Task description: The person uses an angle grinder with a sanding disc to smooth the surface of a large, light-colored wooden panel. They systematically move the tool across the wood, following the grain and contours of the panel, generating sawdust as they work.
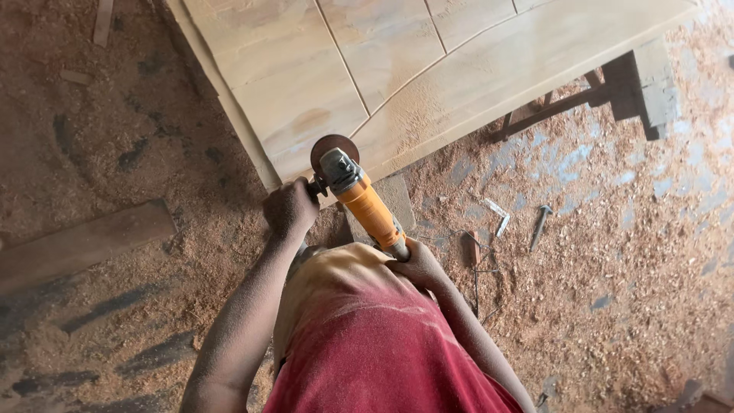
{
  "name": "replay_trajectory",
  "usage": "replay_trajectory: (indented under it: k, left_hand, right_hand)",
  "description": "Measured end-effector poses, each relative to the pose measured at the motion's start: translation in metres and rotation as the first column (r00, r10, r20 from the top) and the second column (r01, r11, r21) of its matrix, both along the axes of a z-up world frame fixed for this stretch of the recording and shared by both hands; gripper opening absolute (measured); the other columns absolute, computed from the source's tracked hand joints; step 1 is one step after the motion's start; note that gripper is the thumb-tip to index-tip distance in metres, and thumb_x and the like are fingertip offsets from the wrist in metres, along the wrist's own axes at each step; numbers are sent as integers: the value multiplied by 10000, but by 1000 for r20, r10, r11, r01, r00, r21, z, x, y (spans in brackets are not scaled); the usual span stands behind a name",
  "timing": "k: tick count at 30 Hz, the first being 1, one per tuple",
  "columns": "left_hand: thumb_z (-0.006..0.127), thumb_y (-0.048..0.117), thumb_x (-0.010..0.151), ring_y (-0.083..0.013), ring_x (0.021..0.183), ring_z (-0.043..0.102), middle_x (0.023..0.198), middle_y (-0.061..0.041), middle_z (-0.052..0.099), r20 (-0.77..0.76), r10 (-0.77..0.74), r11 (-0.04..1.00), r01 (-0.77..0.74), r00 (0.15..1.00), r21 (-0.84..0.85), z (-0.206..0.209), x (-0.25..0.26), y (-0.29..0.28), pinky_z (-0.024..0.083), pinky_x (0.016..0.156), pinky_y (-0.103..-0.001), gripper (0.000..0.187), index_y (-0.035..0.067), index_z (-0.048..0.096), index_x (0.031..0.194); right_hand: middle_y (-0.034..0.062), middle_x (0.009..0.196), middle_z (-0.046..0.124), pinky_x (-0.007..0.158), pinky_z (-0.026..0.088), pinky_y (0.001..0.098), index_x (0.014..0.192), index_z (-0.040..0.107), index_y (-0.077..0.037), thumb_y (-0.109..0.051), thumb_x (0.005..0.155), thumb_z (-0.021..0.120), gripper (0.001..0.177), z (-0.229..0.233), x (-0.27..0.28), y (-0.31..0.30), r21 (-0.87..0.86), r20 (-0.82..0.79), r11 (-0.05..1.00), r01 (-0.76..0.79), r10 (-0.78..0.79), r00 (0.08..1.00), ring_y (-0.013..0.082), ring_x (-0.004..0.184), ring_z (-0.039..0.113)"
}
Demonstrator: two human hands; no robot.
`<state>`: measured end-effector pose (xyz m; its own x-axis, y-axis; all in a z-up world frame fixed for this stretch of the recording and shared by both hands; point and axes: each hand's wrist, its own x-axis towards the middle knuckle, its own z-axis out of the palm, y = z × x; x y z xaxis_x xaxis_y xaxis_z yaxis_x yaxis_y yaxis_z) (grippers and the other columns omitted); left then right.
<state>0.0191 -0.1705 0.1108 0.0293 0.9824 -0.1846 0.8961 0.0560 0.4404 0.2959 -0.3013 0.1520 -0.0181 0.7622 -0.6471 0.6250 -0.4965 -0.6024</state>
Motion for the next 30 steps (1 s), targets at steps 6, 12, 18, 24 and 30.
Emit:
replay_trajectory:
  k: [6, 12, 18, 24, 30]
  left_hand:
    - [728, 334, 954, -152, 478, 640, 680, -53, 700, 22, -30, 972, 24, 999, 235, -7, 34, -13, 506, 449, -313, 265, 127, 694, 792]
    - [716, 317, 937, -280, 567, 650, 634, -87, 648, -1, -40, 926, 37, 999, 376, 3, 98, -23, 497, 525, -436, 337, 123, 631, 674]
    - [680, 250, 912, -314, 635, 662, 684, -78, 655, -24, -50, 909, 55, 998, 413, 1, 200, -45, 507, 569, -459, 236, 146, 620, 708]
    - [741, 300, 922, -312, 486, 585, 565, -79, 599, -112, -47, 916, 87, 993, 391, -9, 293, -71, 440, 451, -467, 343, 146, 611, 645]
    - [729, 164, 925, -123, 419, 493, 559, -4, 593, -93, -72, 917, 102, 993, 385, -18, 334, -82, 394, 410, -304, 246, 146, 637, 698]
  right_hand:
    - [106, 899, 774, 734, 639, 371, 1215, 642, -78, -219, 726, 821, 540, 2, 40, -6, -211, -81, 977, -10, -7, 997, 213, 740, 740]
    - [80, 888, 767, 725, 614, 365, 1142, 662, -40, -217, 665, 874, 551, -28, 110, -22, -60, -114, 996, -62, 55, 992, 207, 757, 743]
    - [135, 921, 789, 780, 595, 415, 1136, 677, -62, -241, 663, 826, 527, -64, 210, -50, 53, -50, 999, -14, 16, 999, 265, 828, 768]
    - [130, 987, 782, 825, 593, 406, 1165, 679, -89, -280, 732, 802, 489, -67, 296, -76, 183, -153, 981, 61, -33, 988, 260, 907, 770]
    - [115, 907, 796, 833, 634, 386, 1107, 698, -80, -357, 788, 797, 434, -60, 343, -79, 122, -101, 992, 22, -9, 995, 233, 832, 800]
